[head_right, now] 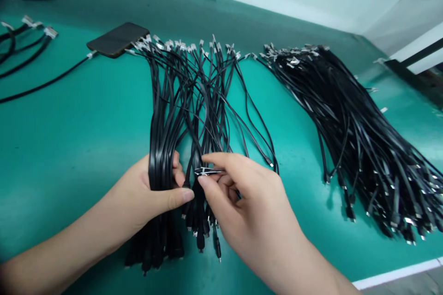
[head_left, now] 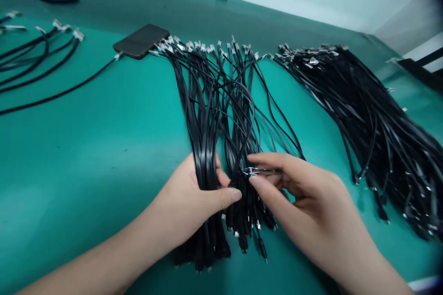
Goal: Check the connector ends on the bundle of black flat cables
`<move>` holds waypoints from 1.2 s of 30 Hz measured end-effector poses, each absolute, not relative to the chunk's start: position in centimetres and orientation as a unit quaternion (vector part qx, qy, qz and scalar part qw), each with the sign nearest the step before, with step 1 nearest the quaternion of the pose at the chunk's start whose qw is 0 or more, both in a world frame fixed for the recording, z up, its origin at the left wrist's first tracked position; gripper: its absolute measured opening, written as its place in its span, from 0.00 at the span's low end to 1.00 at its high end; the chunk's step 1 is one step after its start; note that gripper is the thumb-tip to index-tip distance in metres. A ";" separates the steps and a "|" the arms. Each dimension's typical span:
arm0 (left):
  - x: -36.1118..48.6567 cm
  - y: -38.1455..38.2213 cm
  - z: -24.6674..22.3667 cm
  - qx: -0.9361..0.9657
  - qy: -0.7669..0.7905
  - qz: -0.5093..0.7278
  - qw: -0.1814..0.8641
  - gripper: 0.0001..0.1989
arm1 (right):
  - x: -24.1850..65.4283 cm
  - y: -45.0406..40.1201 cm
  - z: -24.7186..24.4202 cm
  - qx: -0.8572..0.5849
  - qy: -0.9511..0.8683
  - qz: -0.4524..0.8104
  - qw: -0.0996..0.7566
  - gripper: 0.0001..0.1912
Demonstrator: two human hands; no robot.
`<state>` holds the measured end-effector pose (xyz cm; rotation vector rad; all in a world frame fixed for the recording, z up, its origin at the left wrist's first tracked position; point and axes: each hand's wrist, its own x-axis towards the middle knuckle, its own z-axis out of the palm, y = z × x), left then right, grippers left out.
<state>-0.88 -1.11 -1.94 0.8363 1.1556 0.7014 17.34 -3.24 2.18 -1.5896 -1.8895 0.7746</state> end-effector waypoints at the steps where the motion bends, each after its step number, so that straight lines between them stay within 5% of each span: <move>1: -0.9 -1.1 -1.9 0.377 0.516 0.312 0.703 0.20 | 17.4 -3.2 2.3 -0.589 -0.709 0.279 0.270 0.05; 36: -0.9 -1.4 -1.9 0.374 0.490 0.300 0.728 0.13 | 17.4 -3.3 2.1 -0.544 -0.767 0.265 0.214 0.05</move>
